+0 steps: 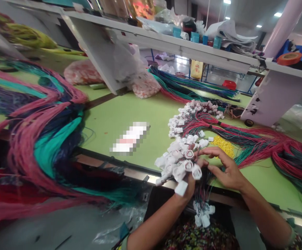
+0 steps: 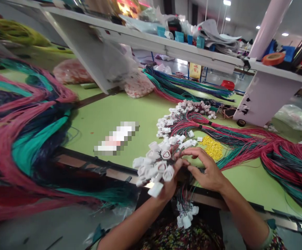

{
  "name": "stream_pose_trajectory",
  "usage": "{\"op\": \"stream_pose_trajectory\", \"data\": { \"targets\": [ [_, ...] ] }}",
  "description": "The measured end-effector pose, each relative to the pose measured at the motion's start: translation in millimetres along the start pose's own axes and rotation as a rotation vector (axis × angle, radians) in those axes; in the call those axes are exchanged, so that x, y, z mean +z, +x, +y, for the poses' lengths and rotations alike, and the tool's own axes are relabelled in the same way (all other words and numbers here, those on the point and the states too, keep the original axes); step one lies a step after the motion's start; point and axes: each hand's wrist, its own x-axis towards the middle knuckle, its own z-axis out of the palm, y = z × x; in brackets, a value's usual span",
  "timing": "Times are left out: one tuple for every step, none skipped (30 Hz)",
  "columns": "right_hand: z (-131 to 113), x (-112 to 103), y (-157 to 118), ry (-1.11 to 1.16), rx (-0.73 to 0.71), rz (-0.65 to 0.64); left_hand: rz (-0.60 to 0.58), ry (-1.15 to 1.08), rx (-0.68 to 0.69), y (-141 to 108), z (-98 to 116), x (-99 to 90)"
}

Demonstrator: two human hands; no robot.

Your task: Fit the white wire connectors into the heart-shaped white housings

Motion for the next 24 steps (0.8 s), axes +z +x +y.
{"op": "stream_pose_trajectory", "data": {
  "targets": [
    [1.9, 3.3, -1.0, -0.002, 0.027, 0.064, 0.049, -0.105, -0.006, 1.3, 1.7, 3.3],
    [4.0, 6.4, -2.2, -0.021, 0.066, 0.117, 0.086, -0.223, -0.081, 3.1, 4.1, 5.6],
    [6.3, 9.2, -3.6, -0.061, 0.106, 0.134, 0.113, -0.302, -0.153, 5.1, 7.0, 7.0],
    [8.7, 11.7, -5.2, -0.118, 0.135, 0.103, 0.102, -0.341, -0.194, 7.0, 10.3, 7.3],
    [11.1, 14.1, -7.1, -0.189, 0.152, 0.030, 0.076, -0.347, -0.225, 8.8, 13.5, 6.6],
    [13.4, 16.3, -9.2, -0.265, 0.159, -0.067, 0.031, -0.320, -0.244, 10.3, 16.3, 5.1],
    [15.5, 18.5, -11.7, -0.335, 0.157, -0.153, -0.026, -0.270, -0.257, 11.5, 18.6, 2.9],
    [17.5, 20.8, -14.5, -0.396, 0.154, -0.206, -0.082, -0.211, -0.268, 12.5, 20.2, 0.4],
    [19.3, 23.3, -17.6, -0.450, 0.151, -0.227, -0.130, -0.154, -0.278, 13.5, 21.2, -2.2],
    [20.9, 25.8, -21.0, -0.501, 0.149, -0.231, -0.164, -0.109, -0.286, 14.6, 21.5, -4.4],
    [22.2, 28.5, -24.8, -0.549, 0.141, -0.235, -0.182, -0.081, -0.292, 15.8, 21.3, -6.1],
    [23.2, 31.3, -28.8, -0.596, 0.127, -0.242, -0.183, -0.068, -0.293, 17.2, 20.7, -6.9],
    [23.8, 34.0, -32.9, -0.642, 0.110, -0.251, -0.172, -0.067, -0.289, 18.8, 19.9, -6.7],
    [24.0, 36.7, -37.1, -0.687, 0.095, -0.256, -0.162, -0.066, -0.284, 20.3, 19.0, -5.6],
    [23.9, 39.4, -41.2, -0.727, 0.081, -0.257, -0.155, -0.069, -0.279, 21.8, 18.2, -3.6],
    [23.5, 41.9, -45.1, -0.757, 0.071, -0.254, -0.152, -0.077, -0.275, 23.1, 17.6, -1.1],
    [23.0, 44.2, -48.8, -0.778, 0.065, -0.245, -0.155, -0.089, -0.272, 24.1, 17.1, 1.6],
    [22.5, 46.4, -52.1, -0.792, 0.067, -0.233, -0.165, -0.103, -0.270, 24.7, 16.8, 4.1],
    [22.0, 48.4, -55.0, -0.800, 0.074, -0.223, -0.181, -0.115, -0.271, 24.9, 16.6, 6.1],
    [21.5, 49.9, -57.6, -0.802, 0.083, -0.217, -0.197, -0.121, -0.273, 24.6, 16.3, 7.2],
    [20.8, 50.9, -59.6, -0.797, 0.095, -0.215, -0.211, -0.119, -0.277, 23.8, 15.9, 7.5],
    [20.0, 51.2, -61.1, -0.779, 0.106, -0.209, -0.225, -0.106, -0.282, 22.6, 15.2, 6.9],
    [19.0, 50.6, -62.0, -0.740, 0.117, -0.200, -0.235, -0.086, -0.286, 21.0, 14.1, 5.4],
    [17.7, 49.1, -62.3, -0.673, 0.126, -0.184, -0.239, -0.061, -0.287, 19.1, 12.7, 3.4]
  ]
}}
